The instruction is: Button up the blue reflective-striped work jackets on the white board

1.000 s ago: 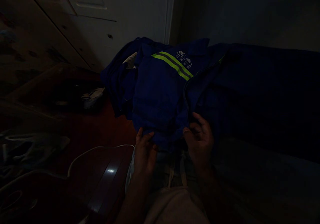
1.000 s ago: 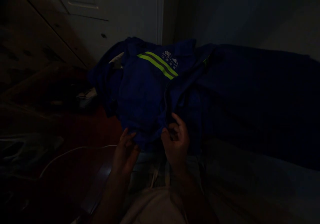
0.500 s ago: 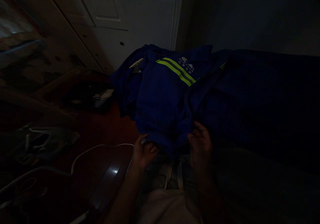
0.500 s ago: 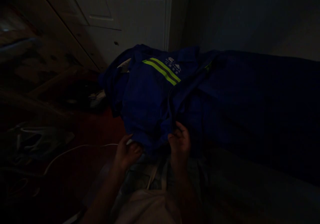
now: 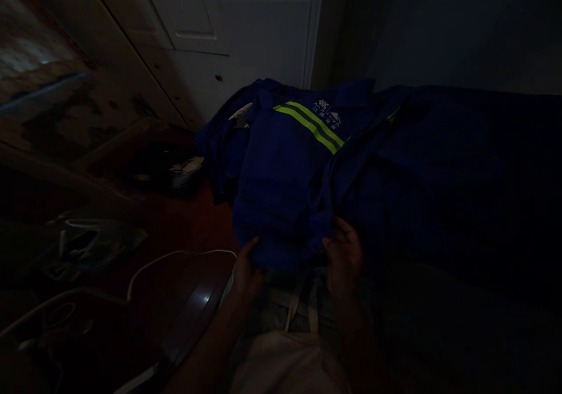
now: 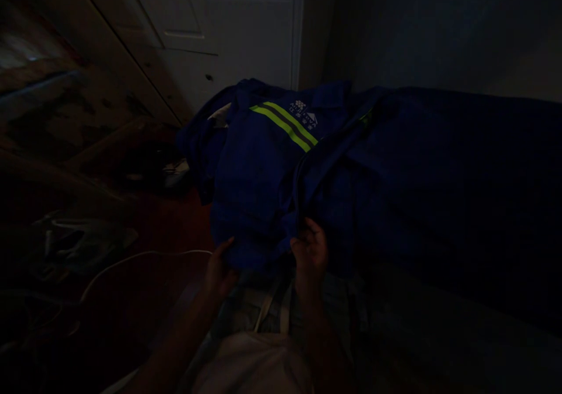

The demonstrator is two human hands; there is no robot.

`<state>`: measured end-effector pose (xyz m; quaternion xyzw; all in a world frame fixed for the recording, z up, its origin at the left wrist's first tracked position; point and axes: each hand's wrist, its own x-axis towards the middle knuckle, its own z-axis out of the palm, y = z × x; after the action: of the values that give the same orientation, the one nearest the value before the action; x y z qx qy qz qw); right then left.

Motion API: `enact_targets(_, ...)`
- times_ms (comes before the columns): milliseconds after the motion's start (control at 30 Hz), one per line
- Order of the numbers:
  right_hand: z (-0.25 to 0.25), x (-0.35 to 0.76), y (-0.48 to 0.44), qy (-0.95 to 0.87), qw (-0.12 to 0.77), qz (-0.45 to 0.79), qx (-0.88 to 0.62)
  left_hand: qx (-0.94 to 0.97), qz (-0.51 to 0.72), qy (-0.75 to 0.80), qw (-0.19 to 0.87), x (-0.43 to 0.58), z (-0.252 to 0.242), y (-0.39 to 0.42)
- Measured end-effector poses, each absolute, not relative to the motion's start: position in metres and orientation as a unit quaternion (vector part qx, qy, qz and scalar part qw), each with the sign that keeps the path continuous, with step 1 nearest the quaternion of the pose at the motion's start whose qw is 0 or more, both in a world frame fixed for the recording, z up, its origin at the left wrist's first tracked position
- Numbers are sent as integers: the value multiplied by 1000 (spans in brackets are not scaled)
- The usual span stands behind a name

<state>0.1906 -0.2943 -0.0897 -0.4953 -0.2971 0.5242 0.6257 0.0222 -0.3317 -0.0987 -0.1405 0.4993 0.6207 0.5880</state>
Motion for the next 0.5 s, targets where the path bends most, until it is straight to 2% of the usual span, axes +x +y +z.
enact_targets(200,-92,195,-298,-281,626,528,-500,-190,604,558,536,32,-103,-345)
enact_targets(500,-104,204,-303,-271,602,495,-565,-252,688,410,543,11,-117,-354)
